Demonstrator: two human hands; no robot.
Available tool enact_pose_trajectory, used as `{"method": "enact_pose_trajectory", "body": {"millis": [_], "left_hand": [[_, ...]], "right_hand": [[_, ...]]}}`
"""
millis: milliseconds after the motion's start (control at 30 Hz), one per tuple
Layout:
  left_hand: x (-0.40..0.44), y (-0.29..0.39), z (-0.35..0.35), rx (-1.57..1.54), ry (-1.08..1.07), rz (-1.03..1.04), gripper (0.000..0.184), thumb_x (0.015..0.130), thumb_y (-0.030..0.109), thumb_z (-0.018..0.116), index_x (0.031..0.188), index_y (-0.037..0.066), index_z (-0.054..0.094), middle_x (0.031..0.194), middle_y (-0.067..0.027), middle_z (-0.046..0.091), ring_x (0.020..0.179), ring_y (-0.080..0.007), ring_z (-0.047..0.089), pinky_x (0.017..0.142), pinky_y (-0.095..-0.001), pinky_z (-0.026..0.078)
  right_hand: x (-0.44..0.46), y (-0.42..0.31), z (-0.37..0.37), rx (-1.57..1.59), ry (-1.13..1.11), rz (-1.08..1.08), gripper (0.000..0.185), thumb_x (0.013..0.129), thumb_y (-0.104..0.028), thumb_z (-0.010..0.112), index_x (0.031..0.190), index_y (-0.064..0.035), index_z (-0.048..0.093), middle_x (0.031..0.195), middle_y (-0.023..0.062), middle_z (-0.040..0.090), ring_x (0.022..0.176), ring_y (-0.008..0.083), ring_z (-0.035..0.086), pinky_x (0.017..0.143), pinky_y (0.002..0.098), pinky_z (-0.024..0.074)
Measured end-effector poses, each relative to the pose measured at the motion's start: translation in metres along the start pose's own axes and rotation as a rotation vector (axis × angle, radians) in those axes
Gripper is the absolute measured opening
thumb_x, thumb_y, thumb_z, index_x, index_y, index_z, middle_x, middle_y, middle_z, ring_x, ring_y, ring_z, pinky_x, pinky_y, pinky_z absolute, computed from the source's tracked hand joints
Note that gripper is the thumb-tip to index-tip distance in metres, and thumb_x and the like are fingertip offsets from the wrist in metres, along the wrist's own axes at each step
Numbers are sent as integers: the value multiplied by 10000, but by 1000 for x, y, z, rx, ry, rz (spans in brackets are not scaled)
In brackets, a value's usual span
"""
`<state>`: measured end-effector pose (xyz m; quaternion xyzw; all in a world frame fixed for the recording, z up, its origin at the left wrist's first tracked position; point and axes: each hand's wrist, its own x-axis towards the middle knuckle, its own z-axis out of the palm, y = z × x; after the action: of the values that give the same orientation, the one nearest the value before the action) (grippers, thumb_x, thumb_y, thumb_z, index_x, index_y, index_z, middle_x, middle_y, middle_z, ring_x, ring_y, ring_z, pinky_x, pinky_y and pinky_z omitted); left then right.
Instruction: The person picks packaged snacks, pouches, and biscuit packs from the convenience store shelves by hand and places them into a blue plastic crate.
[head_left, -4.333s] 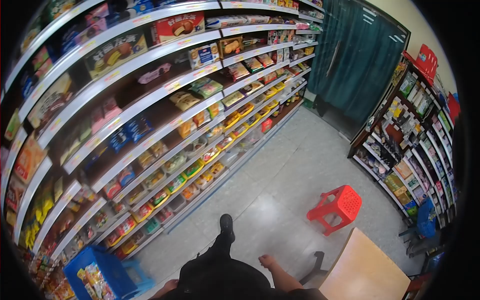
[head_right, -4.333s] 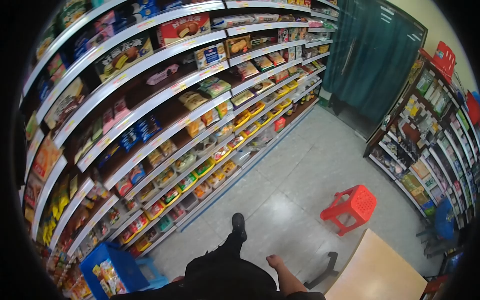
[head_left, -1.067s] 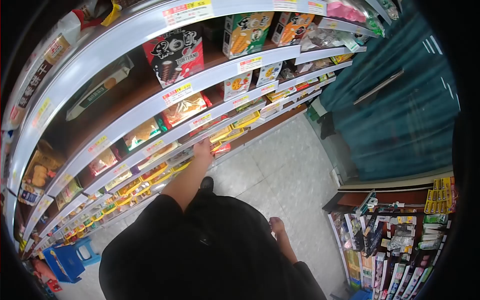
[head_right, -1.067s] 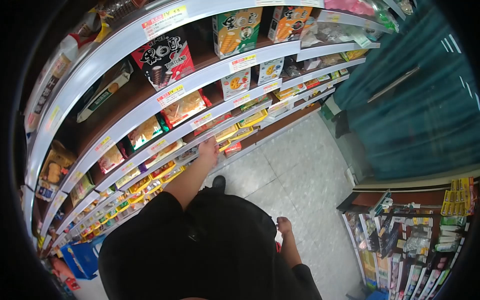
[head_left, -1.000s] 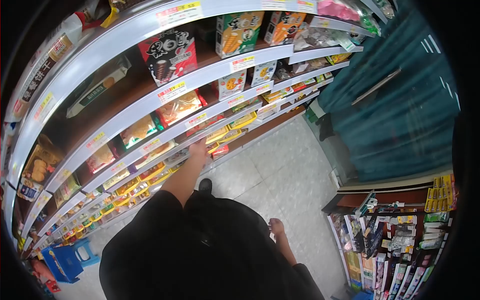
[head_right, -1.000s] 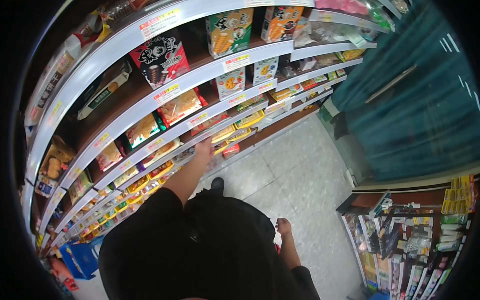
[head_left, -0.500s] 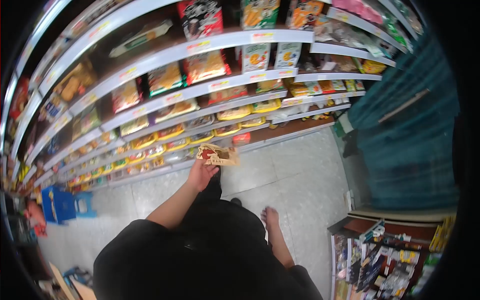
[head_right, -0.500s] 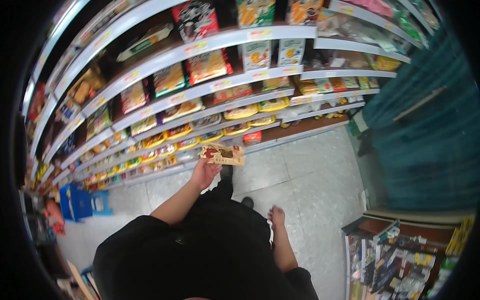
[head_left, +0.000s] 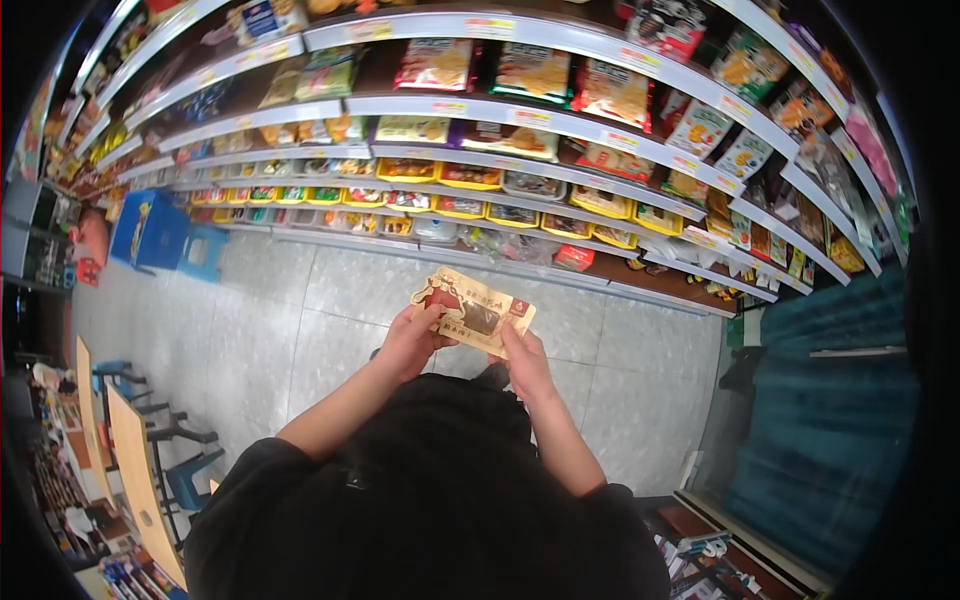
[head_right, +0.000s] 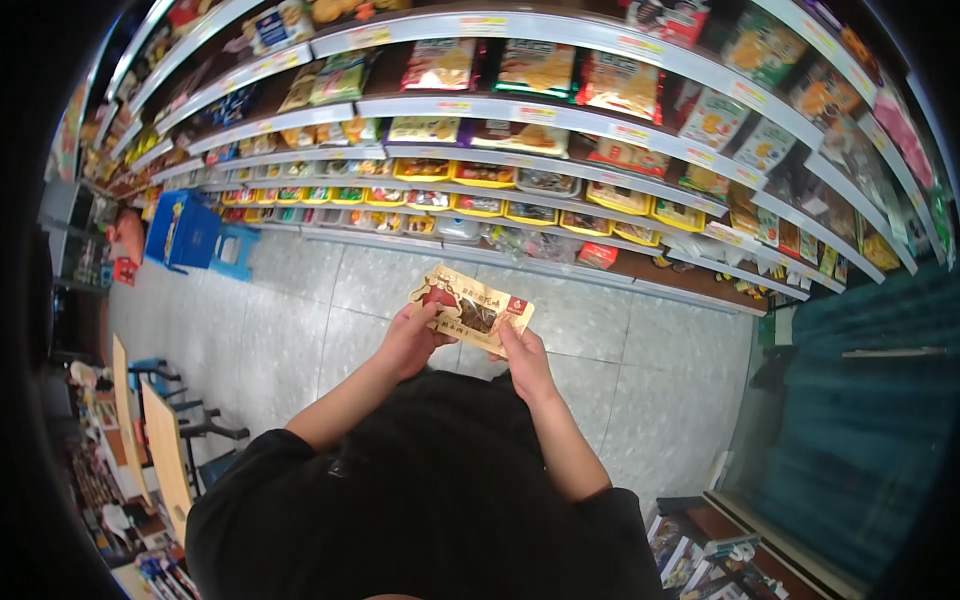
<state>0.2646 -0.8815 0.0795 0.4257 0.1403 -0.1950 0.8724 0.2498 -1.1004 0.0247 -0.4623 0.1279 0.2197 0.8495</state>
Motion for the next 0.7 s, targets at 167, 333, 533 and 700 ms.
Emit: {"method": "enact_pose_trajectory", "body": {"millis": [167,333,533,700], "left_hand": [[-29,12,-70,22,131,3,245,1007,260,580,1169,83,633,1057,-25,681,907,-137,661,704,-313,573],[-71,45,-144,6,149,32,243,1010,272,579,1155,87,641,1029,-16,683,865,-117,652,657,-281,549],[-123,96,-236,23,60,62,277,1008,309,583,1168,91,645,1049,-7,683,883,-90,632,660,-266,530],[-163,144,-304,57,11,103,288,1009,310,574,1175,85,644,1061,3,681,902,-80,620,656,-249,516]], "right_hand": [[2,35,51,-281,-55,-41,345,1035,-321,547,1149,-19,670,1052,34,691,872,96,613,746,284,494],[4,77,133,-339,6,-22,356,1033,-315,555,1140,6,666,1031,33,690,864,94,607,755,278,488],[8,136,246,-112,87,-86,342,1052,-296,503,1195,-4,607,1122,66,664,978,155,640,846,308,518],[20,165,328,-164,116,-94,311,1048,-248,517,1201,9,602,1163,88,665,1046,177,646,919,329,517]]}}
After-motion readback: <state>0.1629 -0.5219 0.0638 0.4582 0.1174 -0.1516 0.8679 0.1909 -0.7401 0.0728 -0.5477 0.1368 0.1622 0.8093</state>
